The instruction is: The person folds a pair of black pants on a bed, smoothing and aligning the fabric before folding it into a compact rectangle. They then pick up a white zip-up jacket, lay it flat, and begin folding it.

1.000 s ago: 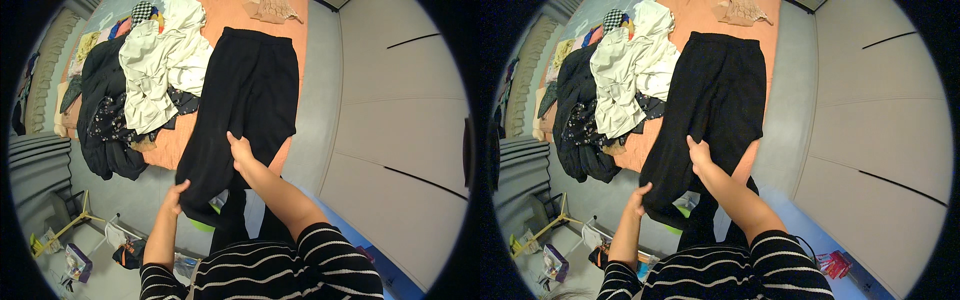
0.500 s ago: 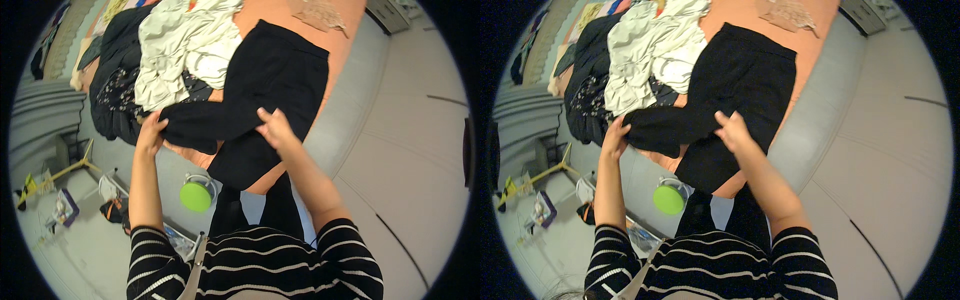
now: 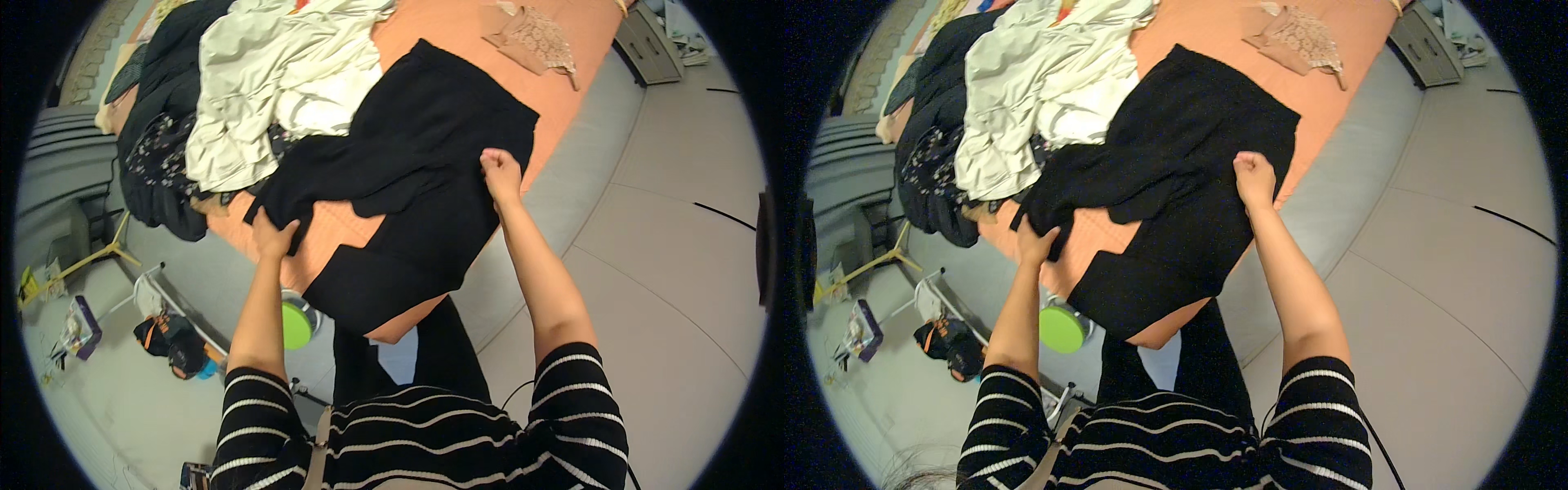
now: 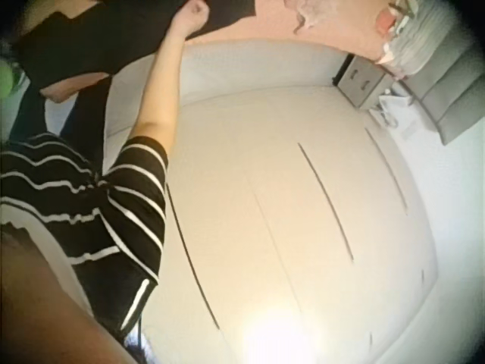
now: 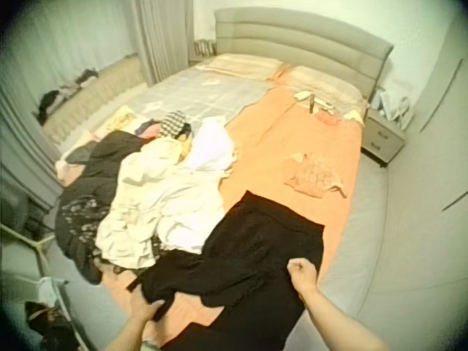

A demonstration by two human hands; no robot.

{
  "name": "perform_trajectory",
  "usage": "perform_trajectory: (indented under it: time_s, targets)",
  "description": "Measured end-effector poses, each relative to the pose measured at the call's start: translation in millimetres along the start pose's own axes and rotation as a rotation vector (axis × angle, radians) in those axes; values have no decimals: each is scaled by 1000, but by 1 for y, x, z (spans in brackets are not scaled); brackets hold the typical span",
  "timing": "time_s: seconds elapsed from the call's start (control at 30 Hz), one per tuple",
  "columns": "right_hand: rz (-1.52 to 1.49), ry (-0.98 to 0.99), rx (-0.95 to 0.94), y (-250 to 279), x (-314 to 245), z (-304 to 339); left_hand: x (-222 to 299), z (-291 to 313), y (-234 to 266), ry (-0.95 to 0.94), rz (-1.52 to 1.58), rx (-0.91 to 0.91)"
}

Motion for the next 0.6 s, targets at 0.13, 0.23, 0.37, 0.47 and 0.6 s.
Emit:
perform_trajectory:
  time_s: [0.13, 0.23, 0.37, 0.47, 0.6]
  targets:
    - [781, 464, 185, 22, -49, -64, -21, 9, -20, 84, 96, 27]
    - [1075, 299, 45, 34, -60, -94, 4, 23, -4, -11, 52, 116]
    - [964, 646, -192, 27, -62, -76, 68, 47, 23, -319, 279, 335]
    - [882, 1080, -295, -7, -103, 30, 138, 76, 36, -238, 964, -62]
    - [615, 1314, -421, -9, -110, 162, 250, 121, 93, 182, 1142, -648]
Point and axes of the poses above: each hand's wrist, its own z-axis away from the middle knuckle, its own y-axis out of the back of the hand, x = y × z, the point moved 2 cm from there along -z, towards the middle knuckle, and after that the axes turned 11 degrees about -z, right-handed, at the moved point
